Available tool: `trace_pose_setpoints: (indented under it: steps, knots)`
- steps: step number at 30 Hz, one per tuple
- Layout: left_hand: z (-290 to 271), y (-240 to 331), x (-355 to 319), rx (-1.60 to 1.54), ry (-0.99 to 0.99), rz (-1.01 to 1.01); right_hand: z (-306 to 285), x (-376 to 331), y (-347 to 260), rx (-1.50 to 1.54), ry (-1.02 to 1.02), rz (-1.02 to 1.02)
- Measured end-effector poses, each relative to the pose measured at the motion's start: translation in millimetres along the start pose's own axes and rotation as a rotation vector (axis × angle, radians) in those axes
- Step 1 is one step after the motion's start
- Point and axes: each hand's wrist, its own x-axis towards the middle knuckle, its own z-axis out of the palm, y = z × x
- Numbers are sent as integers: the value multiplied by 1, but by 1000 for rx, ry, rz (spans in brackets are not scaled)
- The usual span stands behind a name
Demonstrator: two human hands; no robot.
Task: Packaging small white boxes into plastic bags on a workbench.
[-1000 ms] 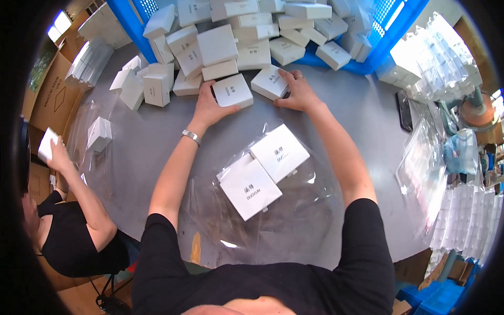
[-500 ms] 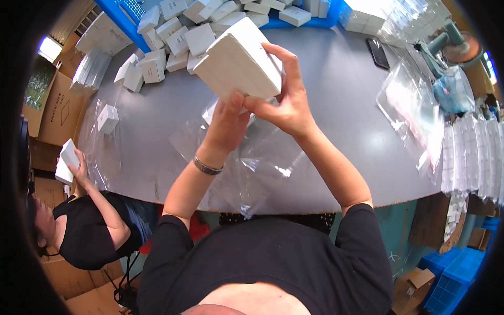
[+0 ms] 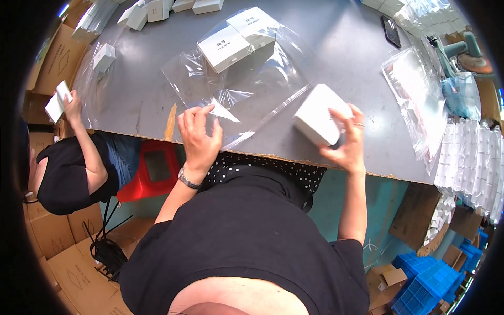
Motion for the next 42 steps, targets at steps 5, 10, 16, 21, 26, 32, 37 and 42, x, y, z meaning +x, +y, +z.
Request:
trace_pose_setpoints:
  steps: [5, 10, 16, 21, 26, 32, 37, 42]
  knots:
    - [-13, 7, 14, -497, 94, -207, 55, 62, -44, 351, -422, -292]
    - [-20, 16, 18, -462, 232, -98, 108, 106, -67, 339, -268, -347]
    - [-23, 9, 15, -342, 255, 69, 131, 117, -80, 375, -333, -534]
    - [-17, -1, -1, -338, 207, 206, 151, 119, -89, 174, -243, -509]
    - [-5, -20, -11, -232, 293, -165, 156, 114, -87, 234, -253, -405]
    - [2, -14, -33, -433, 34, -473, 173, 125, -92, 271, -340, -392]
    - [-1, -8, -27, -539, 83, -475, 191, 110, -120, 94, -95, -441]
    - [-19, -16, -2, -296, 110, -406, 193, 98, -128, 0, -73, -317]
